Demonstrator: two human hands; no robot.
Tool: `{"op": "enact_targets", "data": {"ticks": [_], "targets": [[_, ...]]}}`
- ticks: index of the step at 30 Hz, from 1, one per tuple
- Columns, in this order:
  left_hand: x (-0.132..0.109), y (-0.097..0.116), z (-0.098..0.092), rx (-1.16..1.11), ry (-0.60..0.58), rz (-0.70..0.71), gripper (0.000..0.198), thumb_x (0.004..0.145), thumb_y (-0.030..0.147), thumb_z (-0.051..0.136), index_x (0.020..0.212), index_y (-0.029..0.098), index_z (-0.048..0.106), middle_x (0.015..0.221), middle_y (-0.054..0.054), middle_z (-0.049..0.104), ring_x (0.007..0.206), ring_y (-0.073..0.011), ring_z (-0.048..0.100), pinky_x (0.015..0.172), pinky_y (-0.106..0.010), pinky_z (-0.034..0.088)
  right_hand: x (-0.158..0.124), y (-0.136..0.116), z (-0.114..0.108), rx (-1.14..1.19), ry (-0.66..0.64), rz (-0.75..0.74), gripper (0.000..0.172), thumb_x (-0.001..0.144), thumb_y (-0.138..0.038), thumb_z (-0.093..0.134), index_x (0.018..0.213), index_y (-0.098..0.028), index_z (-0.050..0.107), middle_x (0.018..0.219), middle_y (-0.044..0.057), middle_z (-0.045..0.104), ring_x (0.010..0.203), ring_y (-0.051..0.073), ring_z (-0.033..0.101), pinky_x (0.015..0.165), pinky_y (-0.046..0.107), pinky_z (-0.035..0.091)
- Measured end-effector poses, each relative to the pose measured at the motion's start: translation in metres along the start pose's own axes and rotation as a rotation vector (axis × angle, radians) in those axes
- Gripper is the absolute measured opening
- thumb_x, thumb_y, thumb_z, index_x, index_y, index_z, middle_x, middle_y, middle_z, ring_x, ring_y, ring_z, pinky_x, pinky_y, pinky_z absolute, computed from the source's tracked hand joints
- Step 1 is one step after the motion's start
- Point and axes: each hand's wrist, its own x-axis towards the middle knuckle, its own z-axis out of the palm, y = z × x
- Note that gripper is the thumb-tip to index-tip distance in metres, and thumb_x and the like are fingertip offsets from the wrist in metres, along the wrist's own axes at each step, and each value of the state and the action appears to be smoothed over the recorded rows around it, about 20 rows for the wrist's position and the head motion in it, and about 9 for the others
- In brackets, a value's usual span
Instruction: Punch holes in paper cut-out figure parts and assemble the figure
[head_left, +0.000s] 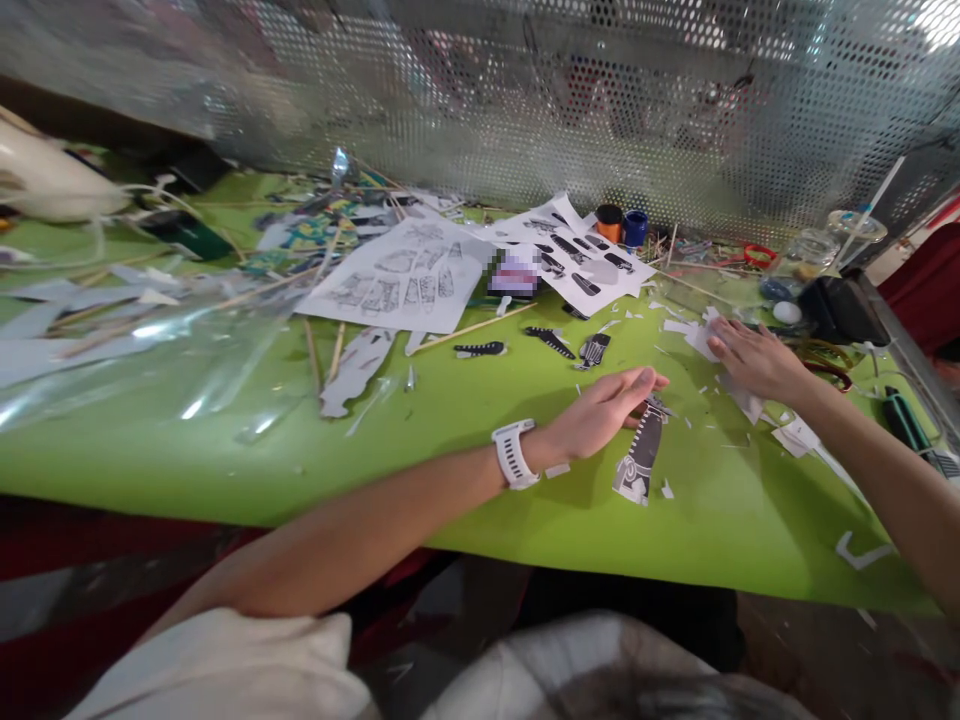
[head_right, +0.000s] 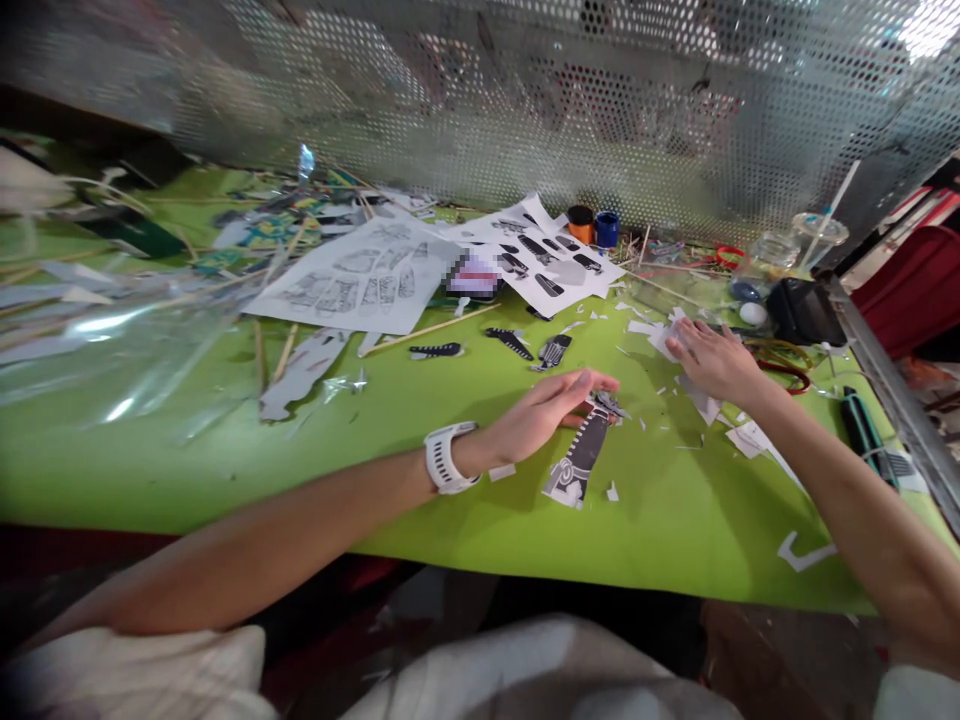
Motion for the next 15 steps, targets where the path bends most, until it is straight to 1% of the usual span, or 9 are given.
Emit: {"op": "enact_targets", "data": {"ticks": [3, 6, 7, 8, 9, 10, 11, 13, 15], "targets": [[0.0, 0.0, 0.0, -0.014, -0.006, 0.007, 0.065, 0.104, 0.077, 0.045, 0.128, 0.023, 0.071, 0.155, -0.014, 0.06, 0.137, -0.0336, 0.062, 0.099, -0.046, 0.059, 0.015, 0.004, -0.003, -0.002, 0.012, 0.015, 0.07, 0.111, -0.056, 0.021, 0.164, -0.021, 0.049, 0.169, 0.014, 0.048, 0.159, 0.038, 0.041, 0.13, 0.072, 0.026], [0.0, 0.0, 0.0, -0.028, -0.005, 0.013, 0.065, 0.104, 0.077, 0.045, 0.127, 0.023, 0.073, 0.156, -0.014, 0.06, 0.138, -0.0339, 0.061, 0.099, -0.046, 0.06, 0.02, 0.004, -0.012, -0.006, 0.051, 0.011, 0.062, 0.111, -0.049, 0.029, 0.16, -0.018, 0.053, 0.168, 0.018, 0.049, 0.157, 0.041, 0.043, 0.127, 0.077, 0.025], [0.0, 0.0, 0.0, -0.032, -0.002, 0.014, 0.065, 0.104, 0.077, 0.045, 0.128, 0.023, 0.073, 0.155, -0.015, 0.06, 0.138, -0.0341, 0.061, 0.099, -0.047, 0.06, 0.018, 0.002, -0.016, -0.01, 0.074, -0.001, 0.061, 0.11, -0.046, 0.034, 0.16, -0.016, 0.053, 0.171, 0.02, 0.044, 0.159, 0.043, 0.041, 0.128, 0.077, 0.023], [0.0, -0.001, 0.0, -0.036, 0.001, 0.014, 0.065, 0.104, 0.077, 0.044, 0.129, 0.024, 0.072, 0.155, -0.014, 0.06, 0.138, -0.0342, 0.061, 0.1, -0.047, 0.06, 0.012, -0.001, -0.02, -0.015, 0.103, -0.019, 0.062, 0.108, -0.047, 0.041, 0.16, -0.014, 0.052, 0.175, 0.02, 0.036, 0.162, 0.044, 0.033, 0.13, 0.076, 0.018], [0.0, -0.002, 0.0, -0.04, 0.003, 0.013, 0.065, 0.104, 0.077, 0.044, 0.131, 0.024, 0.071, 0.156, -0.014, 0.06, 0.138, -0.0344, 0.061, 0.1, -0.048, 0.06, 0.004, -0.005, -0.023, -0.017, 0.126, -0.046, 0.065, 0.105, -0.047, 0.048, 0.162, -0.016, 0.05, 0.178, 0.017, 0.029, 0.165, 0.044, 0.026, 0.133, 0.072, 0.013], [0.0, -0.002, 0.0, -0.043, 0.004, 0.012, 0.065, 0.105, 0.077, 0.044, 0.133, 0.025, 0.07, 0.156, -0.014, 0.06, 0.139, -0.0347, 0.061, 0.102, -0.049, 0.059, -0.006, -0.011, -0.024, -0.015, 0.15, -0.1, 0.068, 0.101, -0.046, 0.056, 0.163, -0.02, 0.049, 0.178, 0.014, 0.028, 0.165, 0.043, 0.024, 0.135, 0.069, 0.011], [0.0, -0.003, 0.0, -0.045, 0.005, 0.011, 0.065, 0.105, 0.077, 0.044, 0.135, 0.025, 0.068, 0.157, -0.014, 0.059, 0.14, -0.035, 0.06, 0.103, -0.049, 0.059, -0.017, -0.018, -0.025, 0.022, 0.173, -0.221, 0.072, 0.097, -0.045, 0.062, 0.163, -0.021, 0.05, 0.176, 0.014, 0.035, 0.163, 0.044, 0.03, 0.134, 0.071, 0.012], [0.001, -0.004, 0.0, -0.048, 0.014, 0.011, 0.067, 0.104, 0.078, 0.043, 0.14, 0.026, 0.065, 0.159, -0.014, 0.057, 0.142, -0.0357, 0.059, 0.104, -0.05, 0.059, -0.038, -0.034, -0.022, 0.175, 0.106, -0.417, 0.075, 0.094, -0.046, 0.065, 0.164, -0.024, 0.049, 0.164, 0.012, 0.055, 0.152, 0.041, 0.051, 0.132, 0.067, 0.028], [0.002, -0.004, 0.001, -0.052, 0.017, 0.017, 0.069, 0.104, 0.079, 0.042, 0.144, 0.026, 0.062, 0.16, -0.015, 0.055, 0.143, -0.0361, 0.058, 0.103, -0.049, 0.06, -0.051, -0.052, -0.016, 0.272, 0.049, -0.495, 0.068, 0.093, -0.046, 0.067, 0.157, -0.025, 0.058, 0.153, 0.01, 0.067, 0.138, 0.037, 0.066, 0.125, 0.061, 0.044]]}}
